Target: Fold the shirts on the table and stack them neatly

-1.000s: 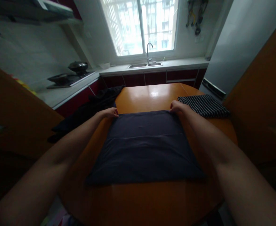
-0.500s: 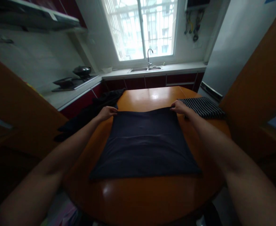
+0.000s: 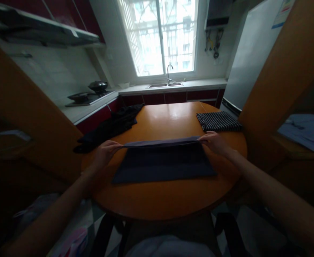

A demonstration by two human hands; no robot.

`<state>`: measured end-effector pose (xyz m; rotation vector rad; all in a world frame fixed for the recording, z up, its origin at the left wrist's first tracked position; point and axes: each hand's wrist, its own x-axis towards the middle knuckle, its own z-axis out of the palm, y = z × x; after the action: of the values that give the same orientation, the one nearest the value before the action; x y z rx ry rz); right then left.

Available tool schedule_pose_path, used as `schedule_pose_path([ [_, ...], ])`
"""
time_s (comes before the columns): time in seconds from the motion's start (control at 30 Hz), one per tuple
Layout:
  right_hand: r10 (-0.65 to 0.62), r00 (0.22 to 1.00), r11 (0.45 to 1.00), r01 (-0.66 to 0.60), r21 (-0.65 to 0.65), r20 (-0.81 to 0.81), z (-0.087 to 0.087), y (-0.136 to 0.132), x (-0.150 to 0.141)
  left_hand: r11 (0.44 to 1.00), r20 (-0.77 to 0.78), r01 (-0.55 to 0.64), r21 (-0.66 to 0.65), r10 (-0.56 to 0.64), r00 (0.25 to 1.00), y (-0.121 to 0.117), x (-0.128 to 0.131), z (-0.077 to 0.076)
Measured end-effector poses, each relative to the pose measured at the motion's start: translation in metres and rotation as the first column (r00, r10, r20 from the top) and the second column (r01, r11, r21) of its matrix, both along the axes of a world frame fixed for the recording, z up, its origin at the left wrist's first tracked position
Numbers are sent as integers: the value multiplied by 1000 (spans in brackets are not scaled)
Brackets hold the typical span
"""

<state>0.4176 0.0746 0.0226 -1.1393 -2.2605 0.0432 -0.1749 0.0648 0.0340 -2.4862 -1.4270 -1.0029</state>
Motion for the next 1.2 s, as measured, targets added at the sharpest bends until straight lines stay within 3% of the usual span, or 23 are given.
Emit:
schedule_pose_path([
  [0.1, 70, 996, 997, -71, 14, 55, -27, -25, 5, 1000, -93, -1, -14, 0, 996, -29, 0, -15],
  [0.17, 80, 992, 996, -83, 23, 97, -35, -33, 6, 1000, -123, -6, 0, 6, 992, -38, 3, -18],
  [0.33, 22, 996, 994, -31, 107, 84, -21, -41, 6, 997, -78, -18, 71, 23, 997, -45, 6, -4],
  [0.47, 25, 997, 987, -37, 154, 79, -9, -62, 11, 994, -79, -18, 109, 27, 997, -70, 1, 3],
  [0.67, 127, 978, 979, -150, 135, 166, -29, -109, 18, 996, -240, 77, 52, -62, 969, -119, -1, -21],
  [0.77, 120, 976, 982, -144, 124, 181, -33, -119, 16, 996, -241, 74, 44, -62, 969, -126, 1, -29],
  [0.97, 97, 974, 983, -126, 134, 205, -29, -129, 15, 997, -194, 46, 62, -33, 980, -130, 1, -25],
  [1.2, 76, 962, 983, -117, 142, 262, -48, -133, 14, 994, -255, 89, 66, -69, 964, -133, -1, -38],
])
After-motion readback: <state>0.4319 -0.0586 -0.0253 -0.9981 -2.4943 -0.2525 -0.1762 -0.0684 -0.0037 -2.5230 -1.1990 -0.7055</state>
